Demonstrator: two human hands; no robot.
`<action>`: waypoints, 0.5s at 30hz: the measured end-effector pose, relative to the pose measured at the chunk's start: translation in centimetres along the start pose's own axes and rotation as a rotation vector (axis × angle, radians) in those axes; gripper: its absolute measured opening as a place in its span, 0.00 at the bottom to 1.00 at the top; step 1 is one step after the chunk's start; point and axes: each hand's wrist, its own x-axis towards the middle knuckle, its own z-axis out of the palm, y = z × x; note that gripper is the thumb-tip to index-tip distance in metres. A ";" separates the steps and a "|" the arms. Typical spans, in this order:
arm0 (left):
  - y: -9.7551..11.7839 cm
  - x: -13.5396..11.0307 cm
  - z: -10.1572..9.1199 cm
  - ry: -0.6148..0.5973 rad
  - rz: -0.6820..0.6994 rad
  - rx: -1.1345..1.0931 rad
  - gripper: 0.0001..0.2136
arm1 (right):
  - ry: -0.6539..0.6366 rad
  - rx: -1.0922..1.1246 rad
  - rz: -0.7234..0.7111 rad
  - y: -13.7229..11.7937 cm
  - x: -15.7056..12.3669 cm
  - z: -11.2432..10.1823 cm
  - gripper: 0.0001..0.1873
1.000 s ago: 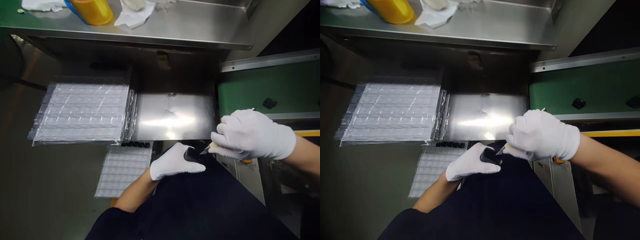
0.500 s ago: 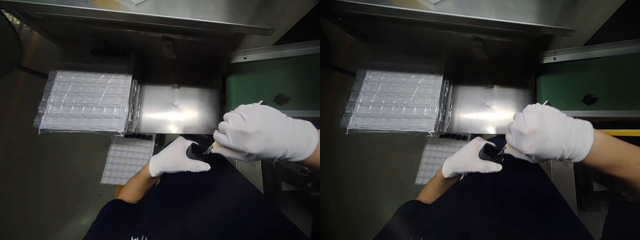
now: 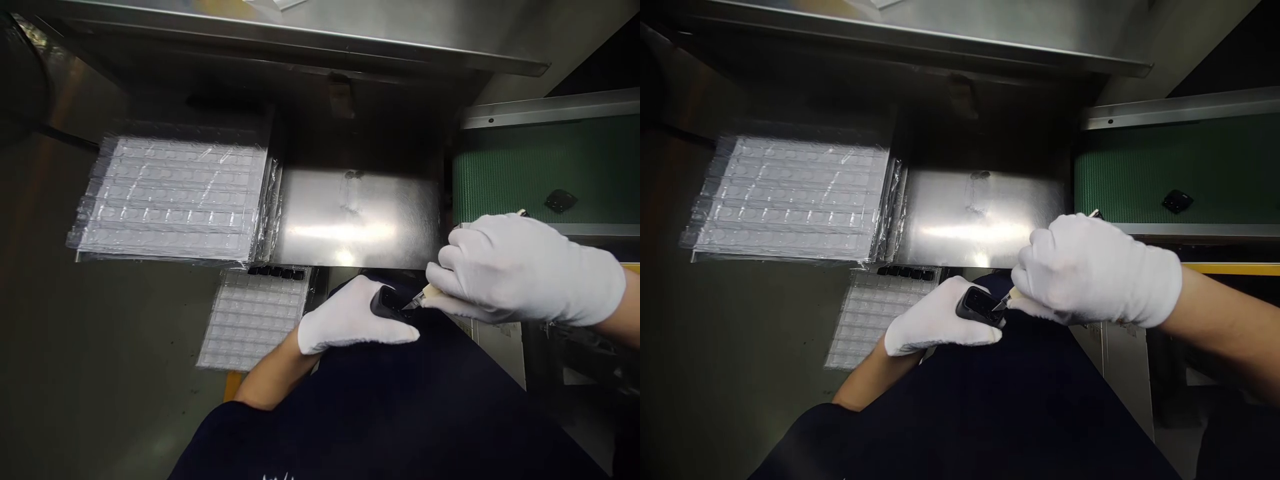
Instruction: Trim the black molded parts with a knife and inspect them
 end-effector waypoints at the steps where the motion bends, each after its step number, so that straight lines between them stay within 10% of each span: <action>1: -0.1 0.0 0.0 0.001 -0.009 -0.008 0.16 | 0.003 0.004 0.003 -0.1 0.1 0.0 0.24; 15: -0.4 -0.6 -0.3 0.003 0.025 -0.011 0.07 | 0.119 0.386 0.581 -1.3 0.7 0.3 0.26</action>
